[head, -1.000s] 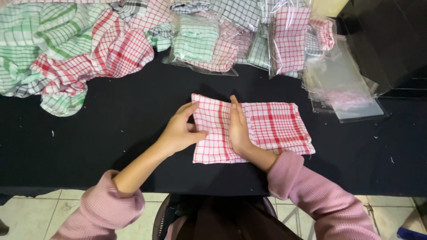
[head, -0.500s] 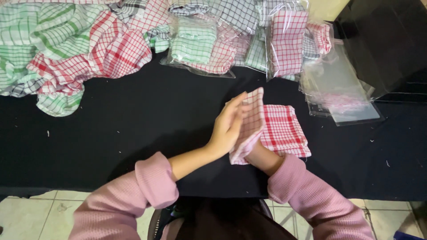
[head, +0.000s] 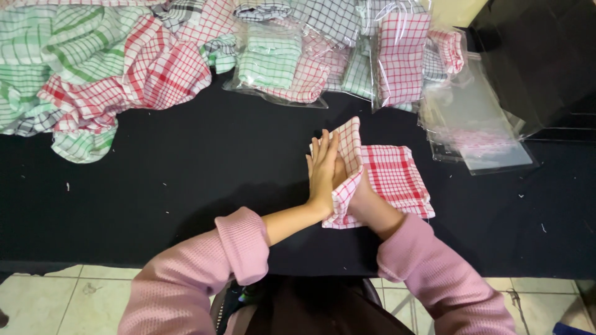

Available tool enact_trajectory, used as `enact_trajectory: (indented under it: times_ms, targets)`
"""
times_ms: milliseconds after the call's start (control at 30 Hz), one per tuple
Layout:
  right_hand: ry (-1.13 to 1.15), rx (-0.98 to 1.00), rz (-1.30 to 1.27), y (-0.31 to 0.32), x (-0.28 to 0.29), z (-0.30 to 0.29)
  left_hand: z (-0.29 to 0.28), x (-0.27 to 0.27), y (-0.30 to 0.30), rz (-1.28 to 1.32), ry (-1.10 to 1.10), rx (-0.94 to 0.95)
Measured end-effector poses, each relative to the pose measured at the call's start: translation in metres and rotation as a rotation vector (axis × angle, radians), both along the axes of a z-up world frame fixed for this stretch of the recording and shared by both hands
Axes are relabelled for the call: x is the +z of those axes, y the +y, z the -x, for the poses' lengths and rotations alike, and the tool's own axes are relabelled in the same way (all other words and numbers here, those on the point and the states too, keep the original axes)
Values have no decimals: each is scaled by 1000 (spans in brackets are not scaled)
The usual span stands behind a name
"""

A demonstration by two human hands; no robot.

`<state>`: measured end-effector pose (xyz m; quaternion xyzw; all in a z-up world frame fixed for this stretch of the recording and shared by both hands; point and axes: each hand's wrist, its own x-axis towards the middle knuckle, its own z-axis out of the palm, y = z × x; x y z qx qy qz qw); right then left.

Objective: Folding kitchen towels and placing them into plastic bags for packaging

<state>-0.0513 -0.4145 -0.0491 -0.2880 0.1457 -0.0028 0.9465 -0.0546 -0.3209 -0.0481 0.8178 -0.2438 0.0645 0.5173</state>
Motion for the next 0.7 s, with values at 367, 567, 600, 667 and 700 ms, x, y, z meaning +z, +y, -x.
enact_trajectory:
  times_ms: [367,567,600,667,700]
  targets:
    - [248,117,406,-65,9,8,-12,-40,-22,-303,-52,165]
    - [224,186,759,-59,47,33,8,11,28,-383,-89,-161]
    - [206,190,789,-51,60,39,6,5,32,-420,-132,-235]
    - [187,176,816,-54,57,39,0,-2,39,-442,-171,-278]
    - [168,164,843,-55,55,39,-2,-6,43,-465,-210,-318]
